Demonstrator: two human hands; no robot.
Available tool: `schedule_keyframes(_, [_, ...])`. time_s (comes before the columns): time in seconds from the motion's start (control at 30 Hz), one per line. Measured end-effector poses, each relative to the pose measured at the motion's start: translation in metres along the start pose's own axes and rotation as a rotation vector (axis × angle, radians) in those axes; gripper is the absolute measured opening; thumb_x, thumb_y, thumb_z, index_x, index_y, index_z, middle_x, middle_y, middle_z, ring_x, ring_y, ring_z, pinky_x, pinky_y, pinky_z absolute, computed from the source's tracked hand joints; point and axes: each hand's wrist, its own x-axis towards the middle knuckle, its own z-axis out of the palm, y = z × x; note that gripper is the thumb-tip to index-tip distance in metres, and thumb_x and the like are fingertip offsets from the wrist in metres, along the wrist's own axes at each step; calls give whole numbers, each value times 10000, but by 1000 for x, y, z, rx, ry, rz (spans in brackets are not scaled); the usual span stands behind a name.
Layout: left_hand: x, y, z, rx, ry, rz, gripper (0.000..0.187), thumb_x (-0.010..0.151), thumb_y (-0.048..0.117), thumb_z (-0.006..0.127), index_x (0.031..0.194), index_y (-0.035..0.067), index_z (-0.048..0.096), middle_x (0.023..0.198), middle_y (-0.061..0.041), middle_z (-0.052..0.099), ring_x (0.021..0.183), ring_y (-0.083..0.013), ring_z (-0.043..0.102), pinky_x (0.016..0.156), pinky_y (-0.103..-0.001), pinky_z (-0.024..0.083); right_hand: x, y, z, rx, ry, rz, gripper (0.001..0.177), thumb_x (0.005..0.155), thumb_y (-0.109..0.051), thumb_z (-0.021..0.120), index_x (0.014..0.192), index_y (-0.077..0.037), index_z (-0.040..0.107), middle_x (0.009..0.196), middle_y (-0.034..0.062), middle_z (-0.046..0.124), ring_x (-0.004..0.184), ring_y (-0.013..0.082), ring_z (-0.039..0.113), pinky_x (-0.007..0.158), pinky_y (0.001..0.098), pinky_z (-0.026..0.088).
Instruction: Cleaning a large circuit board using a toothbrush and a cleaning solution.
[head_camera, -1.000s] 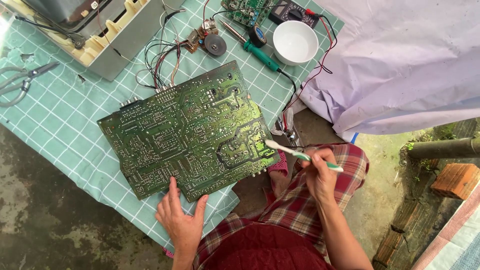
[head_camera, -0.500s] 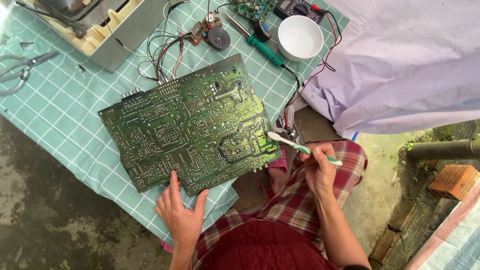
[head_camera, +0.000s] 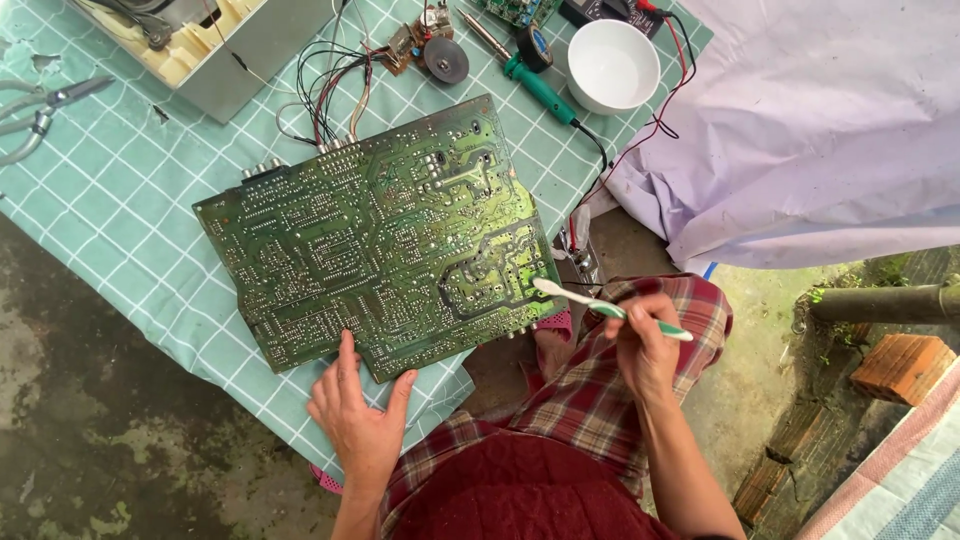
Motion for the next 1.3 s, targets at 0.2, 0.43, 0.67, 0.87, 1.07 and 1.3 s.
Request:
schedule_keyframes(0.2, [0, 4, -2, 6, 3, 9, 982, 803, 600, 723, 1540, 36, 404, 1168, -86, 623, 1046, -249, 497, 937, -445, 332, 20, 2, 10, 2, -2, -36, 77, 1000, -74, 671, 982, -62, 597, 784, 81, 707, 656, 158, 696, 578, 242, 602])
schedule_keyframes(0.43, [1, 18, -15, -31, 2, -4, 940, 809, 507, 772, 1534, 25, 419, 1170, -99, 617, 1040, -266, 499, 956, -443, 317, 15, 7, 16, -6, 32, 25, 113, 1000, -97, 671, 987, -43, 573, 802, 90, 702, 638, 146, 689, 578, 233, 597])
schedule_keyframes(0.67, [0, 14, -11, -15, -15, 4, 953, 826, 534, 749, 1553, 30, 394, 1173, -102, 597, 1045, -265, 484, 942, -447, 310, 1, 2, 5, -15, 22, 33, 74, 1015, -74, 631, 981, -54, 569, 811, 95, 692, 668, 149, 682, 606, 236, 586])
schedule_keyframes(0.87, [-1, 9, -8, -12, -1, -3, 967, 814, 552, 749, 1552, 39, 393, 1172, -95, 606, 1051, -256, 491, 944, -448, 316, 26, 9, 26, 9, 49, 82, 123, 1006, -131, 670, 1006, -72, 562, 829, 88, 698, 679, 163, 670, 644, 264, 575])
schedule_keyframes(1.07, [-2, 3, -2, 3, -6, 7, 977, 804, 591, 734, 1541, 39, 407, 1171, -93, 604, 1050, -253, 492, 941, -458, 322, -4, -2, -7, 20, -13, 107, 55, 985, -24, 651, 978, -25, 597, 799, 113, 717, 693, 165, 730, 606, 233, 635])
schedule_keyframes(1.3, [-2, 8, -6, -3, -1, 5, 957, 817, 576, 728, 1538, 31, 415, 1172, -103, 611, 1043, -264, 495, 916, -446, 318, 31, 3, 23, 11, -55, 7, 72, 996, -35, 672, 990, -21, 602, 828, 123, 725, 673, 168, 725, 605, 243, 643])
